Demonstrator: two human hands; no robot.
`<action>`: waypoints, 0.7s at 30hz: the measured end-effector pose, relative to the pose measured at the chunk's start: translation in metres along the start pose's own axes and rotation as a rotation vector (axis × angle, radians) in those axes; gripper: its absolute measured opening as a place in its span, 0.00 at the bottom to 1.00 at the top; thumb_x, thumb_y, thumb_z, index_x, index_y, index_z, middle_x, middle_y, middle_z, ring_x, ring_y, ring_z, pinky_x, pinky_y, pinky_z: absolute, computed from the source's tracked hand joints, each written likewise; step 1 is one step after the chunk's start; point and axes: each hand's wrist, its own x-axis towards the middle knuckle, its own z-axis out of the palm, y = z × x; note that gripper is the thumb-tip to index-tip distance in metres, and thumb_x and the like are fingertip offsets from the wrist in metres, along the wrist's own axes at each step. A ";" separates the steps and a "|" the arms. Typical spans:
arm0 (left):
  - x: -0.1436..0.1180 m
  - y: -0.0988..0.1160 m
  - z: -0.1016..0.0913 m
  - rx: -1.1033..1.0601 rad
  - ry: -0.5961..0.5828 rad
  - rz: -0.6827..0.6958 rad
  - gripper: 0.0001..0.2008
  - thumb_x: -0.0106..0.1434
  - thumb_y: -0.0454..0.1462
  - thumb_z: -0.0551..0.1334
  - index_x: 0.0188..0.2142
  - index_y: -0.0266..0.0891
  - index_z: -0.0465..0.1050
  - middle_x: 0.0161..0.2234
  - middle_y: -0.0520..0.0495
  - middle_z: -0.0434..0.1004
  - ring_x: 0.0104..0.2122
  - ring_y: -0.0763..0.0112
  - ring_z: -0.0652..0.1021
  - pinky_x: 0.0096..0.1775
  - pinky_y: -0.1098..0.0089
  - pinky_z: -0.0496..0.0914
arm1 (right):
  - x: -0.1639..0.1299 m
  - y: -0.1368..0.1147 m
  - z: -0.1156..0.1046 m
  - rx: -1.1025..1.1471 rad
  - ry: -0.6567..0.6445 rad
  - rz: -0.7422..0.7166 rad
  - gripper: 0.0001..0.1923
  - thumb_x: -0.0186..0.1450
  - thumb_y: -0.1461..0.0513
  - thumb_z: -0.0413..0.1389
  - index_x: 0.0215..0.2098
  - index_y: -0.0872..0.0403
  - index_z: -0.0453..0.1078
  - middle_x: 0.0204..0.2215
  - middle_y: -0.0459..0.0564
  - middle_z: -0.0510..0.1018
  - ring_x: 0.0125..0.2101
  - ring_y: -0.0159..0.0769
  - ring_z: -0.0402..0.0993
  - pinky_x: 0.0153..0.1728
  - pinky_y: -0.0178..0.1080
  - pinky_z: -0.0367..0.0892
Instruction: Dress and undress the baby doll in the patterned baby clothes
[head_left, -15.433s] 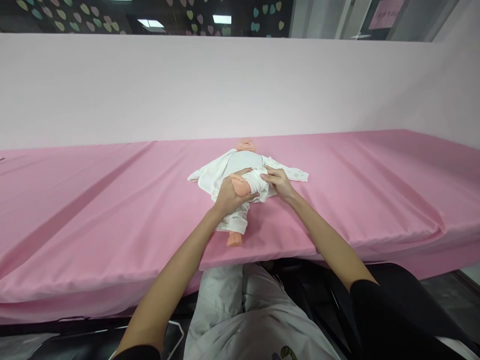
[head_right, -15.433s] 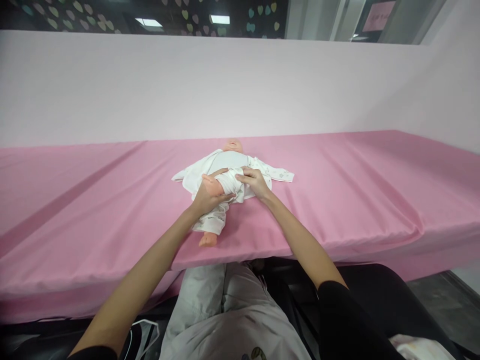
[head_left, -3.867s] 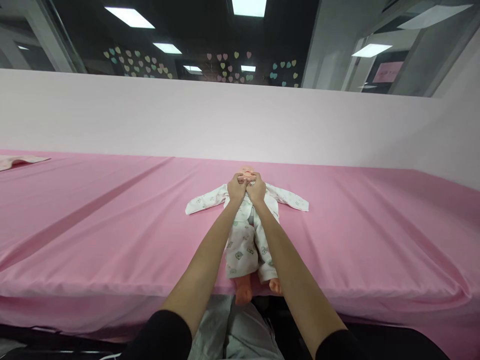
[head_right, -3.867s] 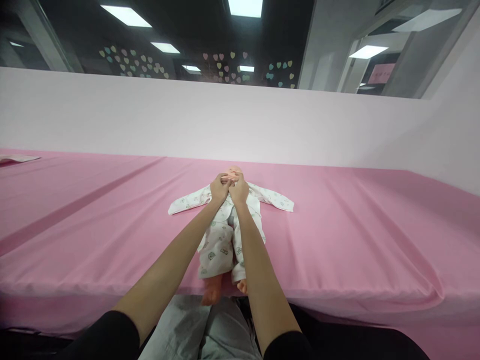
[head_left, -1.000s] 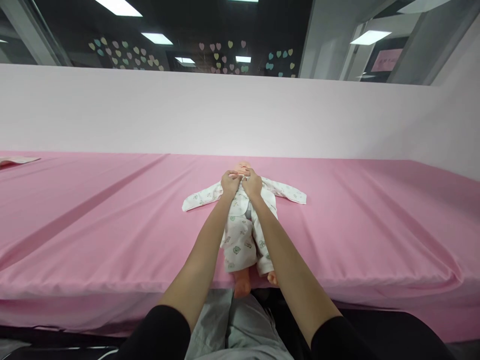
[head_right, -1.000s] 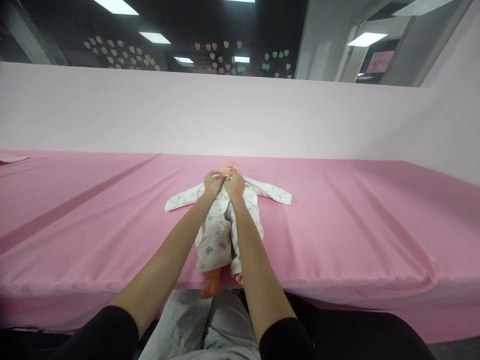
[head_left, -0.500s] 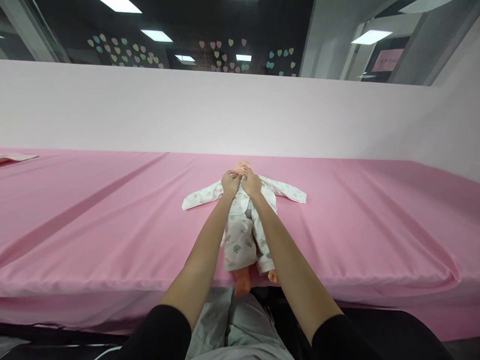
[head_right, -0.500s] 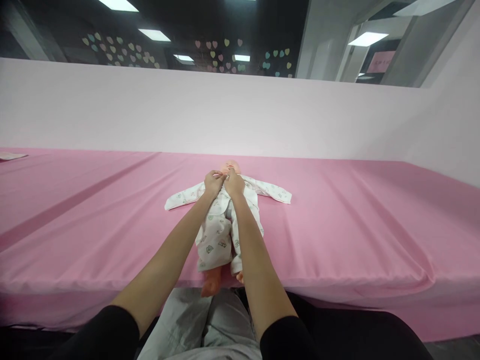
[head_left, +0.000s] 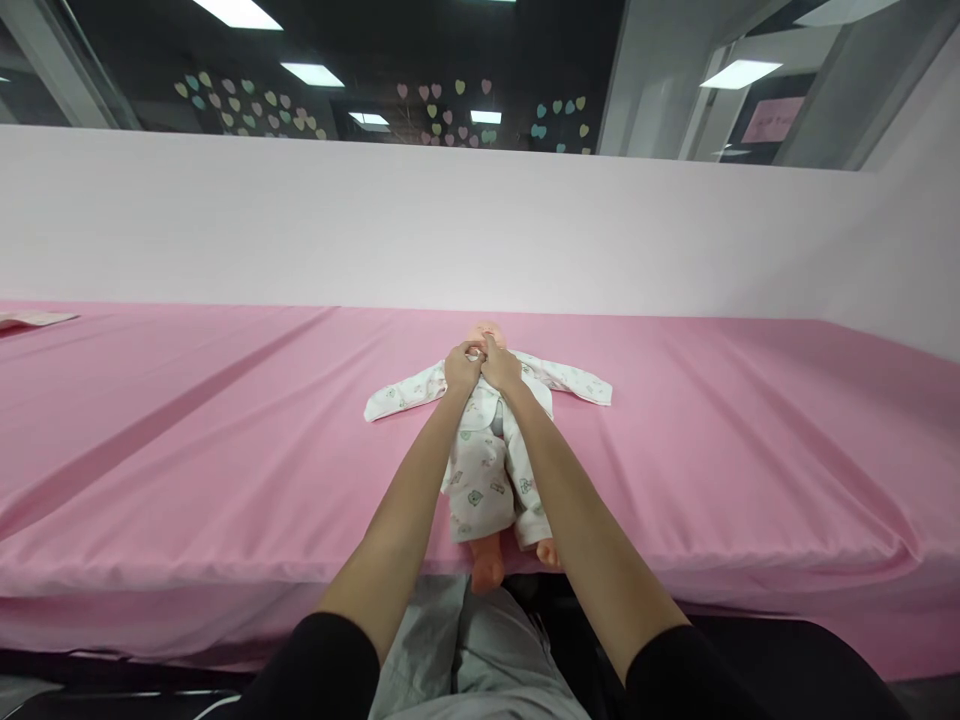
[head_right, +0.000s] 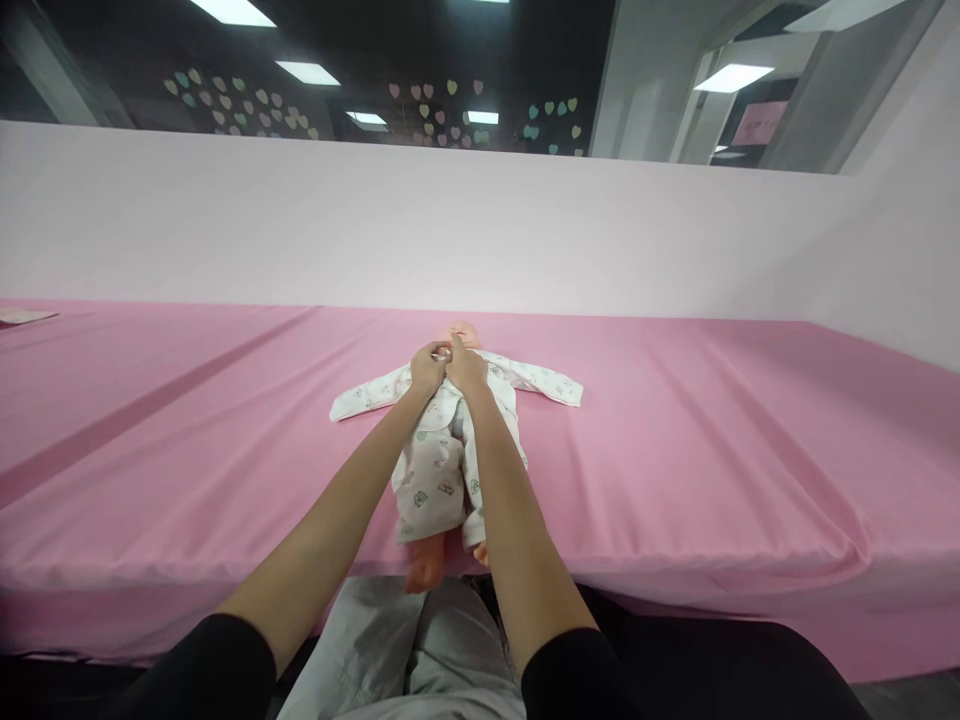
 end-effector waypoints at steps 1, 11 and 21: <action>0.000 0.000 0.000 0.014 0.007 0.005 0.14 0.52 0.34 0.60 0.39 0.42 0.74 0.35 0.48 0.76 0.36 0.66 0.75 0.41 0.69 0.66 | 0.000 0.000 0.000 0.001 -0.005 -0.005 0.30 0.61 0.65 0.47 0.61 0.48 0.49 0.45 0.54 0.74 0.42 0.48 0.72 0.40 0.45 0.64; 0.000 -0.003 0.004 0.126 -0.009 0.103 0.10 0.56 0.37 0.58 0.37 0.41 0.75 0.36 0.44 0.74 0.39 0.61 0.72 0.45 0.64 0.64 | -0.008 0.006 0.006 0.225 0.254 0.023 0.34 0.57 0.68 0.47 0.61 0.50 0.47 0.46 0.49 0.74 0.42 0.41 0.71 0.42 0.41 0.65; -0.001 -0.002 0.008 0.198 -0.027 0.115 0.11 0.58 0.38 0.56 0.37 0.39 0.74 0.37 0.39 0.71 0.44 0.56 0.69 0.47 0.61 0.61 | -0.007 0.008 0.008 0.310 0.299 0.034 0.28 0.55 0.70 0.46 0.55 0.54 0.54 0.39 0.47 0.75 0.41 0.38 0.70 0.43 0.39 0.64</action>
